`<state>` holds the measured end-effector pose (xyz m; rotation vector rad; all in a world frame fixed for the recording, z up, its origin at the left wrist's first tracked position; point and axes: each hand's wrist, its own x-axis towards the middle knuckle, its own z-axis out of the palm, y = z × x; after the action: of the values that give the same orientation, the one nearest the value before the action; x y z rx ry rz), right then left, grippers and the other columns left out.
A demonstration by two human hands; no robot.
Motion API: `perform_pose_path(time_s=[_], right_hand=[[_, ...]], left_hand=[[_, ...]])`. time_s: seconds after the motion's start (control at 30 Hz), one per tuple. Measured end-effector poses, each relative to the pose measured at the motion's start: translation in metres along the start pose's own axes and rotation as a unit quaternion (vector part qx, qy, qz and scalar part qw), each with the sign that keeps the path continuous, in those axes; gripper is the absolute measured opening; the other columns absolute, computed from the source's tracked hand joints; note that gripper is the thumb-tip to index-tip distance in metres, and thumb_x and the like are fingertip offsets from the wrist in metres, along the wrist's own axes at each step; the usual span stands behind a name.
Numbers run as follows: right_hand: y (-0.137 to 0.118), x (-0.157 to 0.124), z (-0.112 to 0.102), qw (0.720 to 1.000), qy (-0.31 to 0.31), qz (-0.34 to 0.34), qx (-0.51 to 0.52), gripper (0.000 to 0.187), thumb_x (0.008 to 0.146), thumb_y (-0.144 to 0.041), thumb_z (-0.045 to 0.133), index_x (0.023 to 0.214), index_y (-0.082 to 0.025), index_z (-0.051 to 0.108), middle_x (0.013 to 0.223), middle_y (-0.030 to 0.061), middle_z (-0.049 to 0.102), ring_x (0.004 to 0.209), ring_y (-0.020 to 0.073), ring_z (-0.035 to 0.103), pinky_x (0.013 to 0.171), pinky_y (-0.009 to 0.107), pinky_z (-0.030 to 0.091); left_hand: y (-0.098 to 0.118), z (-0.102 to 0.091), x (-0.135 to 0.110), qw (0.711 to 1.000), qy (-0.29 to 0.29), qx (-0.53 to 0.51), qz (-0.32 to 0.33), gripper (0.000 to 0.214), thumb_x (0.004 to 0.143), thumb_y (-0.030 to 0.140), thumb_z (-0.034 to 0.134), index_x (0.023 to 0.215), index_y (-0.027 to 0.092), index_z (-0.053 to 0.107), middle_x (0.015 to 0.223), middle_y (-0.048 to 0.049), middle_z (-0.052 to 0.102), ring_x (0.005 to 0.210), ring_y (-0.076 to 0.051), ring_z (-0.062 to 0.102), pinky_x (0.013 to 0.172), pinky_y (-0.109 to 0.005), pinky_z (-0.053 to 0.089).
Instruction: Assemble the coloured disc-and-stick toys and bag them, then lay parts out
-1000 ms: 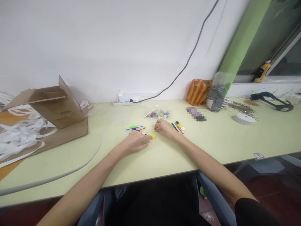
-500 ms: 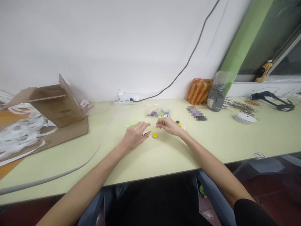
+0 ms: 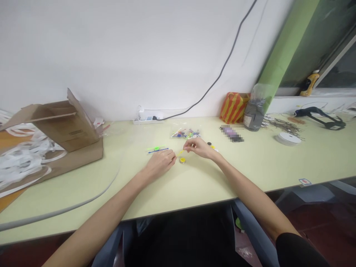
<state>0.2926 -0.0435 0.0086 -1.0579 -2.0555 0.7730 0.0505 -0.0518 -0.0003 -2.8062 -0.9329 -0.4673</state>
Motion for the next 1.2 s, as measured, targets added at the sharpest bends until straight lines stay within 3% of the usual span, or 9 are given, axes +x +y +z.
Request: perform_pose_path(time_s=[0.1, 0.2, 0.43, 0.8, 1.0, 1.2], right_hand=[[0.004, -0.001, -0.003, 0.999, -0.003, 0.027, 0.030, 0.026, 0.090, -0.039, 0.060, 0.081, -0.015, 0.065, 0.067, 0.0021, 0.062, 0.062, 0.0129, 0.052, 0.061, 0.025, 0.037], [0.006, -0.003, -0.003, 0.994, -0.018, 0.069, 0.087, 0.018, 0.087, -0.033, 0.059, 0.091, -0.016, 0.061, 0.062, -0.0024, 0.057, 0.056, 0.0110, 0.045, 0.055, 0.023, 0.031], [0.009, -0.004, 0.005, 0.989, -0.047, 0.112, 0.090, 0.013, 0.078, -0.022, 0.058, 0.091, -0.018, 0.056, 0.053, -0.0091, 0.043, 0.049, 0.0085, 0.033, 0.050, 0.021, 0.025], [0.022, -0.001, 0.008, 0.990, -0.091, 0.105, 0.017, 0.011, 0.081, -0.026, 0.057, 0.086, -0.016, 0.059, 0.058, -0.0055, 0.053, 0.050, 0.0093, 0.042, 0.051, 0.021, 0.031], [0.022, 0.000, 0.010, 0.990, -0.094, 0.099, -0.033, 0.007, 0.081, -0.019, 0.056, 0.085, -0.016, 0.062, 0.059, -0.0043, 0.056, 0.050, 0.0098, 0.046, 0.052, 0.021, 0.032], [0.019, 0.002, 0.013, 0.986, -0.072, 0.082, -0.123, 0.008, 0.081, -0.013, 0.058, 0.083, -0.016, 0.065, 0.066, -0.0012, 0.060, 0.057, 0.0103, 0.050, 0.057, 0.022, 0.033]], left_hand=[[0.001, -0.001, 0.000, 0.999, -0.015, -0.012, -0.027, 0.030, 0.102, 0.025, 0.040, 0.081, 0.018, 0.060, 0.079, -0.0037, 0.066, 0.070, -0.018, 0.062, 0.061, -0.030, 0.035], [0.003, -0.002, 0.000, 0.998, -0.043, 0.007, -0.038, 0.032, 0.103, 0.029, 0.038, 0.081, 0.018, 0.059, 0.075, -0.0041, 0.067, 0.066, -0.018, 0.062, 0.058, -0.030, 0.032], [0.008, 0.000, -0.001, 0.992, -0.093, 0.079, 0.009, 0.028, 0.099, 0.028, 0.040, 0.086, 0.016, 0.061, 0.070, -0.0099, 0.068, 0.062, -0.022, 0.064, 0.057, -0.031, 0.034], [0.006, 0.005, -0.004, 0.987, -0.084, 0.111, 0.083, 0.025, 0.095, 0.020, 0.045, 0.078, 0.016, 0.063, 0.065, -0.0104, 0.067, 0.057, -0.023, 0.063, 0.055, -0.032, 0.036], [0.014, 0.007, -0.002, 0.976, -0.117, 0.145, 0.114, 0.016, 0.088, 0.003, 0.051, 0.087, 0.012, 0.065, 0.068, -0.0123, 0.067, 0.067, -0.026, 0.067, 0.058, -0.033, 0.039], [0.018, 0.009, -0.004, 0.971, -0.120, 0.166, 0.120, 0.021, 0.086, 0.001, 0.049, 0.097, 0.011, 0.066, 0.080, -0.0145, 0.070, 0.075, -0.028, 0.067, 0.063, -0.036, 0.041]])
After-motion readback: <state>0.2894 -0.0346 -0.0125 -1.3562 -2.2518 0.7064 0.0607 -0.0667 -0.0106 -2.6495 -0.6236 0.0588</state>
